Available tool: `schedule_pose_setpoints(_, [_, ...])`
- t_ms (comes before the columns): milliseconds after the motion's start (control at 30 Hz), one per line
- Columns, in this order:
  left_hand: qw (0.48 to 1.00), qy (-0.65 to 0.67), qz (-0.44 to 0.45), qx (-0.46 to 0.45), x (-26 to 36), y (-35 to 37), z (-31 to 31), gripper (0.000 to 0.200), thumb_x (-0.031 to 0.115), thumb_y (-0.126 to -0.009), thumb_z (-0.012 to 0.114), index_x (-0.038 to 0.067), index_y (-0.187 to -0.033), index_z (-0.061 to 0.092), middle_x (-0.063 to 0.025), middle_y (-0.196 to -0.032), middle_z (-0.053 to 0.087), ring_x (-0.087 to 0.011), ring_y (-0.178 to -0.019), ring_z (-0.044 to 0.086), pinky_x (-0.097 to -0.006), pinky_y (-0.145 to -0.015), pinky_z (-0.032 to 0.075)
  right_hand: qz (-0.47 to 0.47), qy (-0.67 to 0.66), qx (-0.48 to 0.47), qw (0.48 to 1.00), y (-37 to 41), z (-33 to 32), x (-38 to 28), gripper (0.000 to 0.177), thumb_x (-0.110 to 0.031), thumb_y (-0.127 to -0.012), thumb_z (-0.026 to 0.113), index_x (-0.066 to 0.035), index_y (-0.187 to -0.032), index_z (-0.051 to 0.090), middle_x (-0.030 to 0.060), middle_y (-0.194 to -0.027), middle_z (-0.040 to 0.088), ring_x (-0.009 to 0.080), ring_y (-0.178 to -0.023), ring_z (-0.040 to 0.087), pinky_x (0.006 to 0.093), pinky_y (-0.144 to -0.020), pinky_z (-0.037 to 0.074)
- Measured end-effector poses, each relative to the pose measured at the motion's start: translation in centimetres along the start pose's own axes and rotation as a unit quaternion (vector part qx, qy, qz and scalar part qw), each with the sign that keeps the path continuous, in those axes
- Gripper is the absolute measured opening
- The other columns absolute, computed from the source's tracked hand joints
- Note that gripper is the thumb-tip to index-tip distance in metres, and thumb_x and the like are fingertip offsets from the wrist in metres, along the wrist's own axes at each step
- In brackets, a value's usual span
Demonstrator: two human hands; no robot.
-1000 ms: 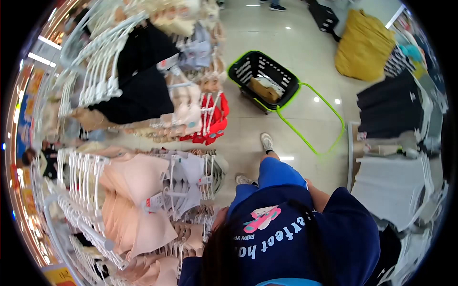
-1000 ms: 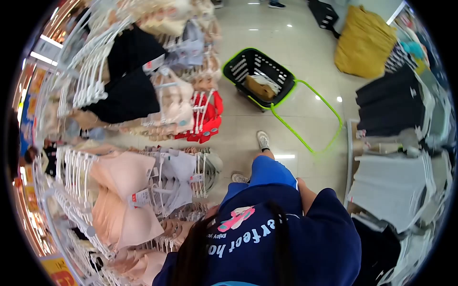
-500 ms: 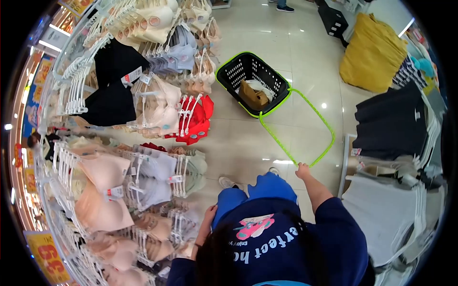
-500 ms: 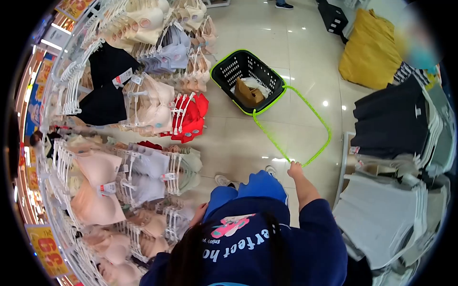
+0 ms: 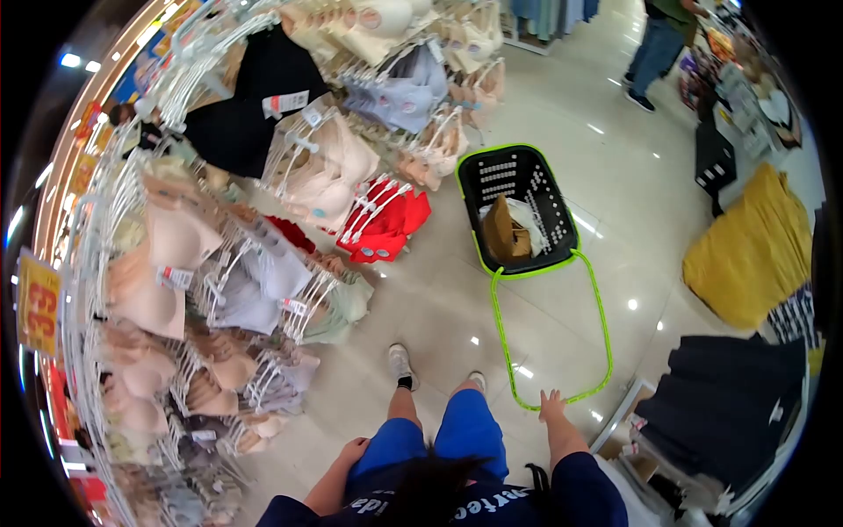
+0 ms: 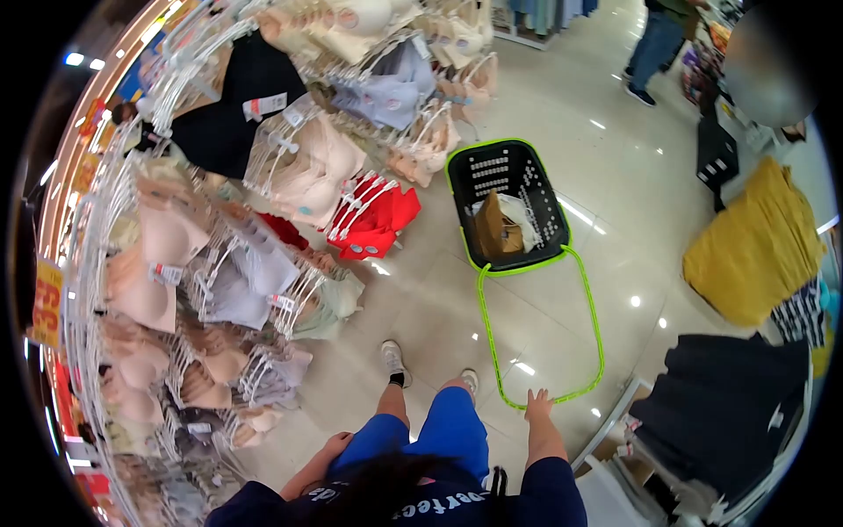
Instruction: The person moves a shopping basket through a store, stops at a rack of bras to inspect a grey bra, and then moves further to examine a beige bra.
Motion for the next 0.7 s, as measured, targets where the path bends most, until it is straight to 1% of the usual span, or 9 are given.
schedule_pose_setpoints(67, [1.0,-0.007,-0.025,0.015,-0.6,1.2,0.4,0.04,0.039,-0.079,0.041,0.009,-0.1,0.056,-0.015,-0.098,0.056,-0.0284,-0.094,0.052,-0.0335,-0.082,0.039,-0.02,-0.014,0.0,1.0,-1.3,0.3,-0.6,0.076,-0.015,-0.053,0.065,-0.017,-0.121,0.032,0.0166,-0.13,0.021,0.0321,-0.122,0.015,0.0526,-0.094,0.019])
schedule_pose_setpoints(167, [0.997,0.037,-0.058,0.024,-2.1,3.5,0.9,0.039,0.039,-0.079,0.042,0.009,-0.1,0.056,-0.0145,-0.098,0.056,-0.0282,-0.094,0.052,-0.0336,-0.082,0.039,-0.007,0.041,-0.146,0.988,-0.2,1.7,-1.2,0.056,-0.018,-0.065,0.058,-0.015,-0.117,0.037,0.0134,-0.127,0.028,0.0272,-0.122,0.017,0.0526,-0.095,0.015])
schedule_pose_setpoints(267, [0.993,0.059,-0.085,0.048,-2.9,6.2,1.1,0.039,0.038,-0.078,0.042,0.009,-0.1,0.056,-0.0142,-0.099,0.056,-0.0278,-0.094,0.051,-0.0333,-0.082,0.039,0.005,-0.012,-0.08,0.997,1.2,1.3,-2.2,0.043,-0.02,-0.067,0.054,-0.013,-0.108,0.044,0.0114,-0.117,0.041,0.0253,-0.116,0.031,0.0536,-0.096,0.01])
schedule_pose_setpoints(367, [0.992,0.053,-0.106,0.041,-2.8,7.7,1.1,0.038,0.038,-0.078,0.042,0.009,-0.1,0.057,-0.0144,-0.099,0.055,-0.0276,-0.095,0.051,-0.0334,-0.083,0.039,-0.059,0.067,-0.123,0.988,0.9,0.8,-4.1,0.032,-0.02,-0.069,0.051,-0.011,-0.1,0.049,0.0091,-0.103,0.052,0.0239,-0.105,0.043,0.0536,-0.097,0.006])
schedule_pose_setpoints(400, [0.992,0.046,-0.111,0.038,-2.7,7.8,1.0,0.038,0.037,-0.078,0.042,0.009,-0.099,0.057,-0.0145,-0.099,0.055,-0.0276,-0.095,0.051,-0.0334,-0.083,0.038,-0.109,0.073,-0.098,0.986,0.6,1.5,-4.7,0.03,-0.023,-0.071,0.049,-0.012,-0.098,0.051,0.0084,-0.095,0.056,0.0266,-0.096,0.049,0.0549,-0.093,0.014])
schedule_pose_setpoints(500, [0.993,0.045,-0.103,0.021,-2.5,7.9,1.1,0.038,0.037,-0.077,0.042,0.009,-0.099,0.057,-0.0147,-0.099,0.055,-0.0279,-0.095,0.051,-0.0338,-0.083,0.038,-0.159,-0.052,-0.023,0.986,1.6,2.5,-6.5,0.022,-0.028,-0.068,0.053,-0.012,-0.083,0.055,0.0118,-0.08,0.058,0.0298,-0.081,0.054,0.0533,-0.078,0.033])
schedule_pose_setpoints(567, [0.995,0.054,-0.081,0.027,-1.6,7.7,0.8,0.039,0.038,-0.077,0.043,0.008,-0.098,0.057,-0.0154,-0.099,0.055,-0.0285,-0.095,0.051,-0.034,-0.083,0.038,-0.209,-0.035,0.082,0.974,3.8,2.3,-8.1,0.02,-0.029,-0.068,0.053,-0.012,-0.08,0.055,0.0135,-0.075,0.058,0.0334,-0.076,0.054,0.0507,-0.062,0.039])
schedule_pose_setpoints(633, [0.997,0.055,-0.054,0.031,-0.6,7.3,0.5,0.04,0.038,-0.077,0.044,0.007,-0.099,0.057,-0.0163,-0.097,0.056,-0.029,-0.095,0.051,-0.0343,-0.083,0.038,-0.241,-0.014,0.176,0.954,7.2,0.1,-9.9,0.021,-0.029,-0.067,0.053,-0.012,-0.08,0.055,0.0137,-0.069,0.057,0.0327,-0.07,0.055,0.0461,-0.057,0.041])
schedule_pose_setpoints(700, [0.999,0.032,-0.029,0.024,1.8,7.3,-0.5,0.042,0.038,-0.076,0.045,0.007,-0.103,0.054,-0.017,-0.101,0.053,-0.0291,-0.096,0.05,-0.0352,-0.083,0.038,-0.275,-0.058,0.126,0.951,8.6,-0.9,-11.6,0.022,-0.028,-0.068,0.052,-0.011,-0.08,0.054,0.0152,-0.066,0.056,0.0326,-0.066,0.055,0.0443,-0.054,0.041])
Point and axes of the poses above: each hand's wrist, its own y-axis away from the middle knuckle, its own z-axis out of the palm, x = y × z, the point moved 6 cm from there along -y, towards the middle knuckle
